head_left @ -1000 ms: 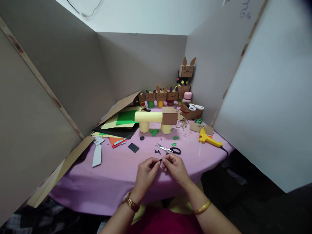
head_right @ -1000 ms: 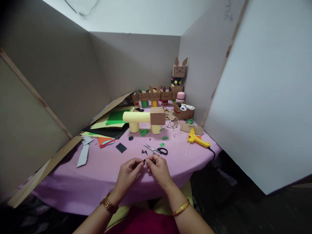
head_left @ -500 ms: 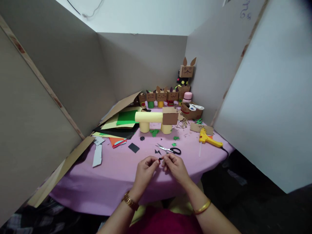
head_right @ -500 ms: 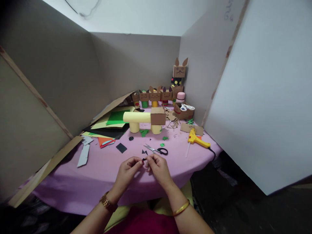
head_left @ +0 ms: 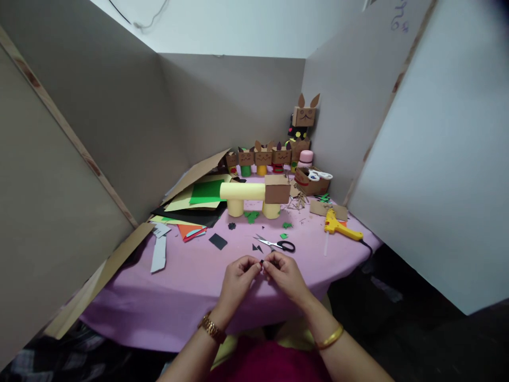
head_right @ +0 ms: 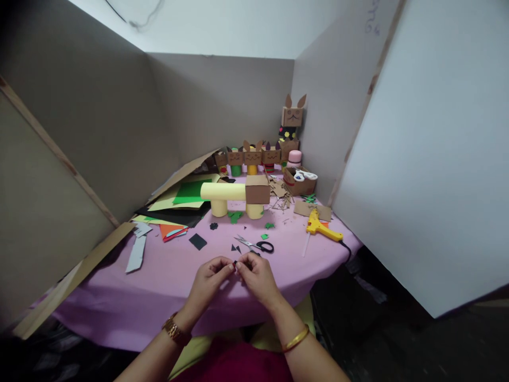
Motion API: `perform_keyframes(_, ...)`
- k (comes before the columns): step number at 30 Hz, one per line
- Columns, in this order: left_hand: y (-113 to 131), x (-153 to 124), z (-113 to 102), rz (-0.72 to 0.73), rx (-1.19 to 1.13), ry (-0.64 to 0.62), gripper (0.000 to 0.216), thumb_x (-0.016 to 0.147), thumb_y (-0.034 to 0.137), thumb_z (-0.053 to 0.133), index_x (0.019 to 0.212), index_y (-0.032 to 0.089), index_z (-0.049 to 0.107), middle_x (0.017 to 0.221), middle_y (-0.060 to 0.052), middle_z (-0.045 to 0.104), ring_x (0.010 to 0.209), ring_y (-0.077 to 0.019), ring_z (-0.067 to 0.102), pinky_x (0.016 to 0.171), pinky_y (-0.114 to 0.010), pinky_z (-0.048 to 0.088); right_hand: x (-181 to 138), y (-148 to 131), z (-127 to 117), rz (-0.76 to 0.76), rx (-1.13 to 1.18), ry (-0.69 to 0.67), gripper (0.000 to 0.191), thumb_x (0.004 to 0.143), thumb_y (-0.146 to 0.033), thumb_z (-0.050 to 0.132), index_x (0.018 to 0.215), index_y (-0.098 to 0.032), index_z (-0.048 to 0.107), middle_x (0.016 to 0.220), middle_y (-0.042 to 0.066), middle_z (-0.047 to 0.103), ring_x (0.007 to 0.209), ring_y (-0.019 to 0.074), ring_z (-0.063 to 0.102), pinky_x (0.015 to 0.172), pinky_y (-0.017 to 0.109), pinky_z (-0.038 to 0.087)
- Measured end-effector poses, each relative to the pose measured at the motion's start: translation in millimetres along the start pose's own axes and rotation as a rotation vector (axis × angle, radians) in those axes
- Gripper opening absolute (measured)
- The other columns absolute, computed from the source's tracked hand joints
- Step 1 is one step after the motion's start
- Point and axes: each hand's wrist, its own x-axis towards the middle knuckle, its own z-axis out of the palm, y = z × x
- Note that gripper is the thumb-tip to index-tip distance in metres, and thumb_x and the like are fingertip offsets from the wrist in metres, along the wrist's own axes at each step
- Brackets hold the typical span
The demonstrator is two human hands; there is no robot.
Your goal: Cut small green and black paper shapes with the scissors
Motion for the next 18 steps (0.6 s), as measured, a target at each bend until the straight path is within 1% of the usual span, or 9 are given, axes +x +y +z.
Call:
perform_keyframes(3,-1.8,0.2,0.2,0.015,0.014,-0.016,0.014,0.076,0.025,0.058,0.067,0.015,0.063,0.062,-0.001,0.062,0.061,-0.0148,0.055,0.057,-0.022,0.041,0.2,0.1,0.2,0.002,-0.016,0.005,0.016,0.078,-0.029,0.056,0.068,-0.017,0.055,0.054,-0.004,0.053,0.046,0.0103,0.047,0.046,0.022,0.038)
perform_keyframes(8,-1.9,0.8,0.8,0.055,0.043,-0.036,0.014,0.078,0.026,0.055,0.073,0.016,0.062,0.069,-0.001,0.062,0.066,-0.0158,0.056,0.063,-0.023,0.043,-0.4,-3.3,1.2,-0.004,-0.035,0.006,0.015,0.079,-0.027,0.055,0.067,-0.017,0.053,0.052,-0.004,0.051,0.045,0.0104,0.046,0.046,0.022,0.037)
perform_keyframes(13,-0.8,-0.1,0.5,0.069,0.079,-0.029,0.016,0.08,0.026,0.053,0.069,0.016,0.06,0.064,0.0,0.06,0.063,-0.0152,0.054,0.06,-0.023,0.041,-1.4,-7.7,1.3,-0.012,-0.037,-0.026,0.017,0.079,-0.027,0.055,0.065,-0.017,0.053,0.05,-0.005,0.051,0.045,0.0102,0.046,0.046,0.022,0.037)
perform_keyframes(18,2.3,-0.4,0.6,0.073,0.108,-0.015,0.018,0.08,0.027,0.052,0.067,0.017,0.06,0.062,0.0,0.061,0.061,-0.0153,0.055,0.058,-0.022,0.041,-1.5,-9.1,1.3,-0.019,-0.012,-0.038,0.02,0.079,-0.029,0.056,0.063,-0.017,0.053,0.051,-0.005,0.05,0.045,0.0094,0.045,0.047,0.022,0.037)
